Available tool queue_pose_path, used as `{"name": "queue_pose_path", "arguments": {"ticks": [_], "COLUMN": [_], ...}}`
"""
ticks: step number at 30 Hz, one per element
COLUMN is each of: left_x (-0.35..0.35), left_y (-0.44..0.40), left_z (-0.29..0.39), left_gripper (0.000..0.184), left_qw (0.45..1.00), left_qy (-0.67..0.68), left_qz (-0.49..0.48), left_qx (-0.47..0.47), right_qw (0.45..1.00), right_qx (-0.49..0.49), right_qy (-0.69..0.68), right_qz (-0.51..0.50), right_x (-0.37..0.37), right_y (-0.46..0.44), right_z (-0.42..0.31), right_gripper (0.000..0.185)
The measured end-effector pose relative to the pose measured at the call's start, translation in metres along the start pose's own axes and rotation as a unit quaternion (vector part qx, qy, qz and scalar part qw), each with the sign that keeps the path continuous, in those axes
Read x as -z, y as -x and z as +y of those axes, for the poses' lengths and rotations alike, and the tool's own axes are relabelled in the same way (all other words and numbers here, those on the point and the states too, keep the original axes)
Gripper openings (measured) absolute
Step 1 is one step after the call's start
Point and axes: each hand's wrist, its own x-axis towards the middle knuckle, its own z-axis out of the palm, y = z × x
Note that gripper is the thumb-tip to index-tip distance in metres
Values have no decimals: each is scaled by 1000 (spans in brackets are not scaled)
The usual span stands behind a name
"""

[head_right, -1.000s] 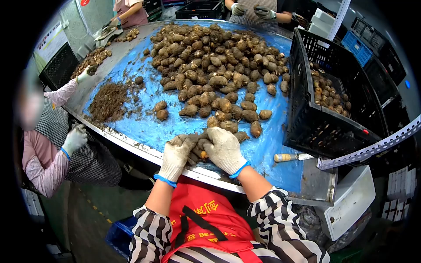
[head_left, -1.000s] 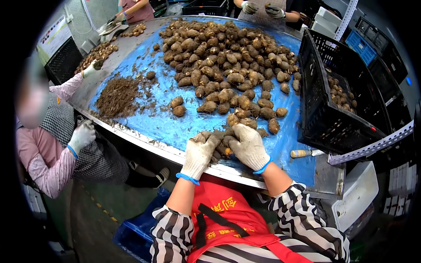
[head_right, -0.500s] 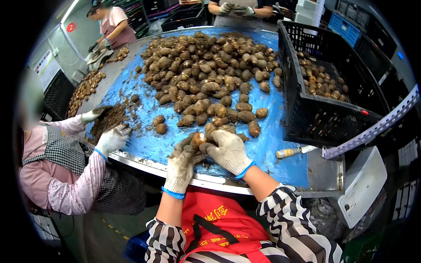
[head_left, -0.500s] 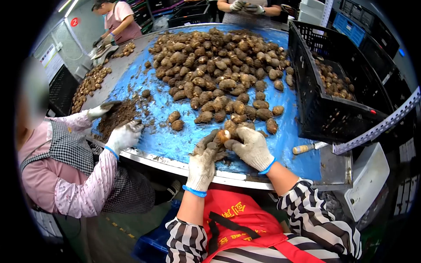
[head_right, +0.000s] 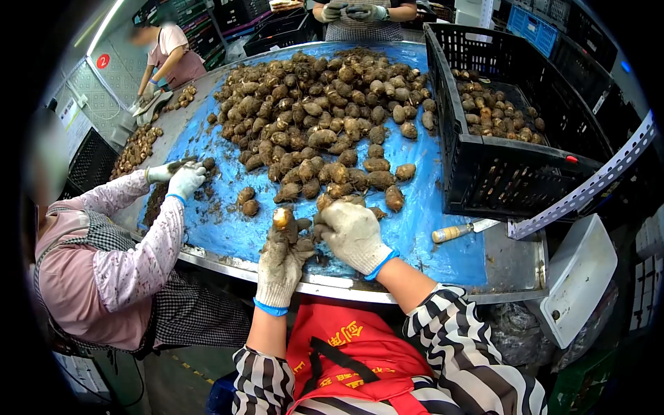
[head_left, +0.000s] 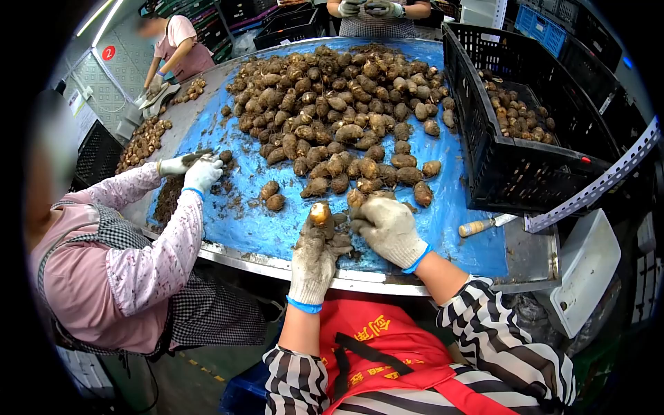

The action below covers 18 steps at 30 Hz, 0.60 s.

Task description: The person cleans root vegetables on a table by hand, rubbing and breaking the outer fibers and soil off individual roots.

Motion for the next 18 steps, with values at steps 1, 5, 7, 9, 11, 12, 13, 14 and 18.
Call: {"name": "queue_pose_path", "arguments": {"ticks": [1,5,7,9,11,12,13,14,18], "left_x": [-3,-17,-20,-15,-17,-19,-23,-30,-19], "left_y": [0,2,3,2,2,2,2,1,-2], "left_z": [1,-3,-2,-4,1,2,4,5,5], "left_gripper": [62,64,61,61,63,66,69,74,82], "left_qw": [1000,993,991,988,990,990,990,988,994], "left_qy": [15,-50,-113,-136,-122,-125,-128,-139,-58], "left_qz": [-10,106,78,71,30,17,4,23,8], "left_qx": [-5,-3,9,34,60,58,56,69,91], "right_qw": [998,980,979,980,977,976,976,975,991], "right_qx": [5,2,38,37,45,52,59,65,86], "right_qy": [-52,-193,-195,-187,-195,-194,-193,-192,-71], "right_qz": [27,56,50,62,78,82,87,91,75], "right_x": [1,6,-1,1,2,1,-3,-6,-6], "right_y": [-1,0,1,3,2,3,3,4,1], "right_z": [-2,-11,-6,-7,-6,-4,0,2,1], "right_gripper": [23,36,35,32,28,25,22,19,14]}}
